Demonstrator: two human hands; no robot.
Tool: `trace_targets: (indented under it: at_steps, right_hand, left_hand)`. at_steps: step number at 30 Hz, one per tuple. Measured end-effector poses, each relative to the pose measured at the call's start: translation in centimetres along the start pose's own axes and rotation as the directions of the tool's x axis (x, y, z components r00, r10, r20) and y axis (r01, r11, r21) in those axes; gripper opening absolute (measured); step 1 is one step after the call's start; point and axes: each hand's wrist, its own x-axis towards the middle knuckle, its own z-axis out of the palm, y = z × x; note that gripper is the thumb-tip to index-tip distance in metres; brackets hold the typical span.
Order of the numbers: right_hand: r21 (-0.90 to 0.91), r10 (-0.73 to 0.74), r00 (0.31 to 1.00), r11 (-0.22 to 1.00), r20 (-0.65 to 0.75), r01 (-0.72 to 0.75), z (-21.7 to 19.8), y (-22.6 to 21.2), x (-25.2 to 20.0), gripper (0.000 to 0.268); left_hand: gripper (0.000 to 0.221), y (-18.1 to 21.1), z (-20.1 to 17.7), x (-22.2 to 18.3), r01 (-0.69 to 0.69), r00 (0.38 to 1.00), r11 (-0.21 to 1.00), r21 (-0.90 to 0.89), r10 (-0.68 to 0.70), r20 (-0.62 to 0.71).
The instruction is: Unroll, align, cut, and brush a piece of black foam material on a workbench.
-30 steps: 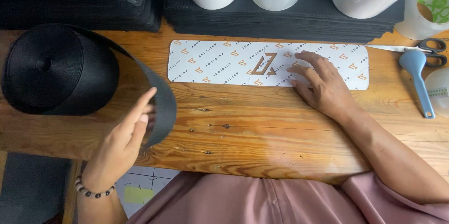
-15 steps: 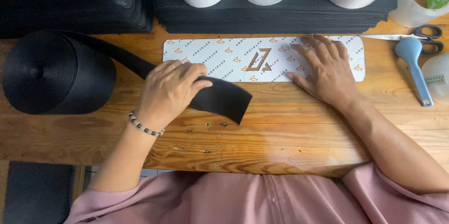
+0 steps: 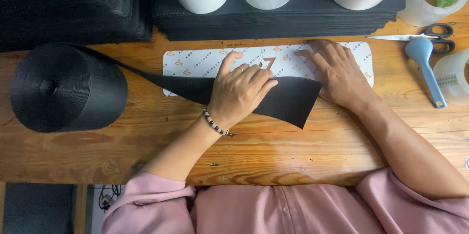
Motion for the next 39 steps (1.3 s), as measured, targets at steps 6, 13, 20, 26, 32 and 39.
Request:
trace_targets:
  at_steps: [6, 13, 20, 26, 32, 39]
  right_hand:
    - [0.103, 0.070, 0.994, 0.993, -0.079, -0.062, -1.6, -0.8, 0.7, 0.059]
    - [0.057, -0.155, 0.891, 0.979, -0.426, 0.197, -4.7, -1.8, -0.9, 0.020]
    - [-0.082, -0.273, 0.825, 0.960, -0.494, 0.268, -6.4, -3.7, -2.0, 0.019]
    - [-0.007, -0.150, 0.896, 0.987, -0.418, 0.162, -7.5, -3.5, -2.5, 0.051]
    - [-0.117, -0.069, 0.923, 0.993, -0.379, 0.027, -6.6, -3.8, -2.5, 0.067]
    - [0.025, 0.077, 0.915, 0.997, -0.395, -0.073, -4.7, -2.3, -2.7, 0.045]
  left_hand:
    - [0.015, 0.6, -0.3, -0.5, 0.043, 0.998, 0.997, -0.061, -0.046, -0.044]
    - [0.018, 0.8, -2.6, 0.7, 0.022, 0.998, 0.998, -0.064, -0.026, -0.064]
    - [0.013, 0.9, -3.1, 1.6, -0.033, 0.992, 0.999, -0.001, 0.032, -0.126]
    - [0.017, 0.3, -2.7, 2.0, -0.024, 0.981, 0.999, 0.043, 0.032, -0.190]
    - [0.016, 0.4, -1.8, 2.0, -0.043, 0.977, 0.998, 0.055, 0.054, -0.205]
    - [0.035, 0.2, -1.2, 1.1, 0.018, 0.991, 0.996, 0.089, -0.006, -0.134]
